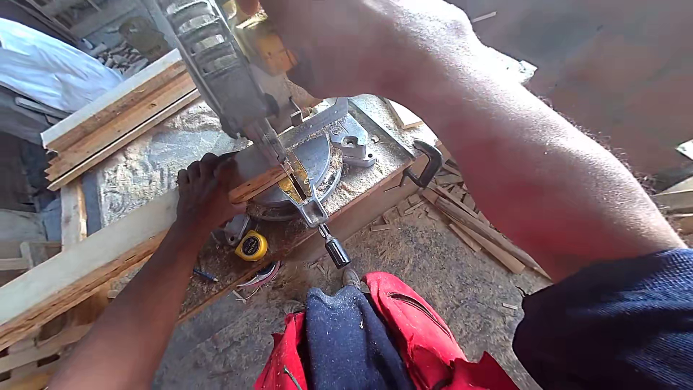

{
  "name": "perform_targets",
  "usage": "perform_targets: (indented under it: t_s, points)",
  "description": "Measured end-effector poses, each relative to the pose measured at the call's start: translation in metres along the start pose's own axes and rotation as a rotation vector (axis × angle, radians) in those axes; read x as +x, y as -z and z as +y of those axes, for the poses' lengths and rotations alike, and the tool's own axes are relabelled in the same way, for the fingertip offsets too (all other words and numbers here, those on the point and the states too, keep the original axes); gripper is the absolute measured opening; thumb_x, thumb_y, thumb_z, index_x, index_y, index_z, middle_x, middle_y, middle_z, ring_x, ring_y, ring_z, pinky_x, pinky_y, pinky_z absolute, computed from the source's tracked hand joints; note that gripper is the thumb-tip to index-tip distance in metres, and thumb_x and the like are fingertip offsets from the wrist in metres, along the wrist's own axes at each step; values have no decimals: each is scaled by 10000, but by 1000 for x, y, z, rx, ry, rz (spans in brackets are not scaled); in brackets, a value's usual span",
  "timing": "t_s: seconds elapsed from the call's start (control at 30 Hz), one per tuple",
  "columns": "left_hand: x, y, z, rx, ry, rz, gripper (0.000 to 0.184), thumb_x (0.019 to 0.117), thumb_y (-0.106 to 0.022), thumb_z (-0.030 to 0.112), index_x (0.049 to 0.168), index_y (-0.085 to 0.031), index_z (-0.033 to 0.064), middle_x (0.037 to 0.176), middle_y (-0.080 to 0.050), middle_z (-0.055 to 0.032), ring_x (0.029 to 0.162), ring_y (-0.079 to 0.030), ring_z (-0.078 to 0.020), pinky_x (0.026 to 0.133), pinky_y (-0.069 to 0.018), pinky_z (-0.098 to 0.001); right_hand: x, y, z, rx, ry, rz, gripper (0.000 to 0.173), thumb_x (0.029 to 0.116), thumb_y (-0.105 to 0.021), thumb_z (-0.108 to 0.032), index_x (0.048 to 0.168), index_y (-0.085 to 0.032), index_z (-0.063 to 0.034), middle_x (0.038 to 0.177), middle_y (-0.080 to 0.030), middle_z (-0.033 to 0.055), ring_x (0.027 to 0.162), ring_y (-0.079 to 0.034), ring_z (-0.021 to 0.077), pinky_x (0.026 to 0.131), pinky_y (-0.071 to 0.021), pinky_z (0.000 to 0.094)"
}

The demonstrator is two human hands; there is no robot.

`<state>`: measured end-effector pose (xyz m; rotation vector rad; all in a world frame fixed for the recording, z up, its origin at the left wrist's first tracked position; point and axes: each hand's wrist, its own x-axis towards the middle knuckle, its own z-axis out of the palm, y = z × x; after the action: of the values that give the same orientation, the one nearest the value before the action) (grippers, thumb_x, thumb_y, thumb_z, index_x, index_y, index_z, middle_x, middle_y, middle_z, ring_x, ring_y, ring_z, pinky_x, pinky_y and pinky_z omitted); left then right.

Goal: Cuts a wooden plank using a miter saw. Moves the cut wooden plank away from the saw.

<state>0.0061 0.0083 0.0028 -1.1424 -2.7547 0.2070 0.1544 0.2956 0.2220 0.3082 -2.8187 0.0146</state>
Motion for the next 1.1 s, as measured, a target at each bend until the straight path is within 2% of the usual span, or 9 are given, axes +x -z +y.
perform_targets:
  t_s: [0.2, 0.33, 0.4, 0.47, 0.57, 0.63, 0.8, 0.93, 1.1]
  points:
    - [-2, -1, -3, -18, 0, -20, 1068, 597, -914, 555, 1497, -463, 196, 1469, -458, -251, 1287, -482, -500, 992, -407, -681, -11, -2, -11, -61, -54, 31, 352, 885, -703, -209, 1224, -627, -148, 972, -676, 108, 897, -670, 341, 670, -500, 564]
    - [-2, -1, -5, -79, 8, -25, 1062, 594, -928, 526, 1503, -467, 227, 1480, -456, -237, 1315, -457, -500, 1017, -393, -692, -18, 1, -21, -62, -122, 9, 476, 883, -711, -232, 1334, -578, -161, 1063, -681, 178, 985, -662, 433, 723, -489, 643]
    - [-2, -2, -7, -84, -15, -7, 1067, 593, -931, 514, 1507, -458, 232, 1478, -456, -249, 1310, -460, -507, 999, -398, -696, -20, -6, -20, -95, -105, 56, 546, 858, -716, -264, 1373, -555, -184, 1014, -705, 179, 987, -676, 438, 790, -498, 655]
    - [-1, -4, -8, -81, -21, -10, 1074, 586, -929, 515, 1507, -449, 243, 1471, -457, -246, 1302, -464, -504, 984, -410, -687, -24, -11, -21, -127, -107, 77, 576, 849, -714, -272, 1384, -527, -165, 922, -710, 200, 927, -688, 460, 844, -478, 671]
    - [-2, 0, -7, -84, -23, -18, 1068, 594, -916, 510, 1513, -439, 251, 1465, -456, -235, 1288, -473, -491, 975, -412, -671, -27, -17, -20, -157, -95, 106, 560, 865, -683, -309, 1374, -515, -144, 904, -703, 187, 892, -692, 430, 905, -462, 647]
    - [-2, -1, -8, -84, -24, -14, 1062, 588, -908, 511, 1506, -444, 246, 1460, -458, -231, 1276, -478, -487, 971, -411, -664, -30, -22, -20, -160, -78, 158, 540, 840, -687, -303, 1332, -537, -138, 878, -706, 184, 862, -696, 430, 863, -470, 647]
    - [0, -2, -9, -59, -21, -21, 1092, 580, -911, 529, 1520, -421, 266, 1453, -463, -210, 1264, -483, -468, 965, -408, -643, -41, -36, -22, -171, -35, 265, 464, 863, -687, -288, 1267, -564, -96, 799, -691, 166, 767, -689, 415, 756, -490, 629]
    - [-1, -4, -9, -63, -34, 0, 1068, 591, -921, 495, 1507, -430, 249, 1427, -479, -233, 1252, -487, -494, 958, -409, -670, -49, -45, -27, -178, -38, 290, 438, 858, -706, -227, 1248, -569, -82, 830, -706, 163, 796, -699, 385, 814, -489, 592]
    - [0, -2, -9, -47, -29, -24, 1081, 603, -909, 524, 1526, -412, 263, 1458, -454, -233, 1270, -480, -487, 982, -399, -670, -53, -53, -29, -199, -34, 334, 407, 868, -711, -228, 1227, -579, -88, 819, -710, 147, 779, -706, 355, 840, -497, 569]
